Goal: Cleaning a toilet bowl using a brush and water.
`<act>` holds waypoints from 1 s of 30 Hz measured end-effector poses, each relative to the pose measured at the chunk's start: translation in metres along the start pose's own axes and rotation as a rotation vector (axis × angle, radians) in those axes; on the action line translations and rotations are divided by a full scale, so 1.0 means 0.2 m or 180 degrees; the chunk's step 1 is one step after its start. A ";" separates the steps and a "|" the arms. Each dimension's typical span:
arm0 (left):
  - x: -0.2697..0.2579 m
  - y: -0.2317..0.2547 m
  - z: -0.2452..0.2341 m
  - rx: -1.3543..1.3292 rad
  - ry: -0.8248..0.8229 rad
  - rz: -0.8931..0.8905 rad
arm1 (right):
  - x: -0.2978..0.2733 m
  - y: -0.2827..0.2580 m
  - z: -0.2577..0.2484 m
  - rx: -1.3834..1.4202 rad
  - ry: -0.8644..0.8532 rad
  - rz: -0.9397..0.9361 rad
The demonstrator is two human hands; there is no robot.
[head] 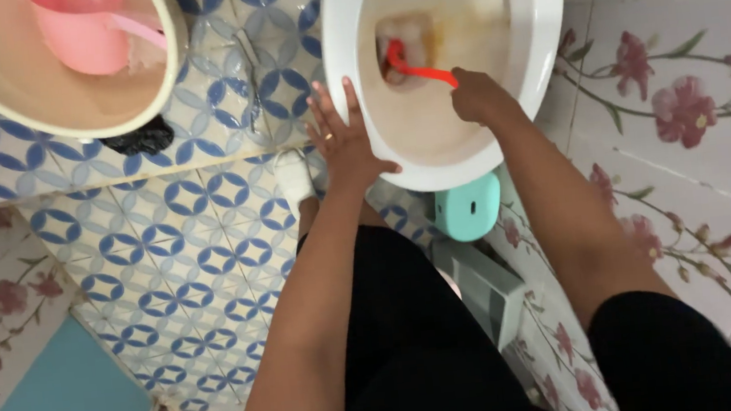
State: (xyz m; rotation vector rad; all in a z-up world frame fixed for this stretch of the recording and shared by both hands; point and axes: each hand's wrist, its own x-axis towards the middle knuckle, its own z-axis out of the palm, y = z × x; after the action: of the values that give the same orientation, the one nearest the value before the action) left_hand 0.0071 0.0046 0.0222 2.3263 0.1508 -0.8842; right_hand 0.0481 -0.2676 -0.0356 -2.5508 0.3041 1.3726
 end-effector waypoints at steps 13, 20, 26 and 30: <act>0.01 -0.01 -0.01 0.0065 -0.0052 -0.0102 | -0.02 0.14 0.15 -0.0082 0.0379 -0.0712; 0.02 0.00 -0.02 0.0092 -0.0071 -0.0106 | -0.01 -0.14 0.05 0.0708 -0.0290 0.0539; 0.00 0.02 -0.03 0.0109 -0.0134 -0.0207 | -0.18 -0.07 0.00 0.0564 -0.0208 0.0219; 0.02 0.03 -0.03 0.0163 -0.0231 -0.0252 | 0.01 -0.12 0.10 0.0941 -0.0294 0.0543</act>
State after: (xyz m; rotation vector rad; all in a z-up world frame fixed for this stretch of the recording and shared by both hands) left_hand 0.0158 0.0034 0.0271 2.3455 0.1929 -1.0215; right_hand 0.0413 -0.2397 -0.0459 -2.2559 0.6676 1.3804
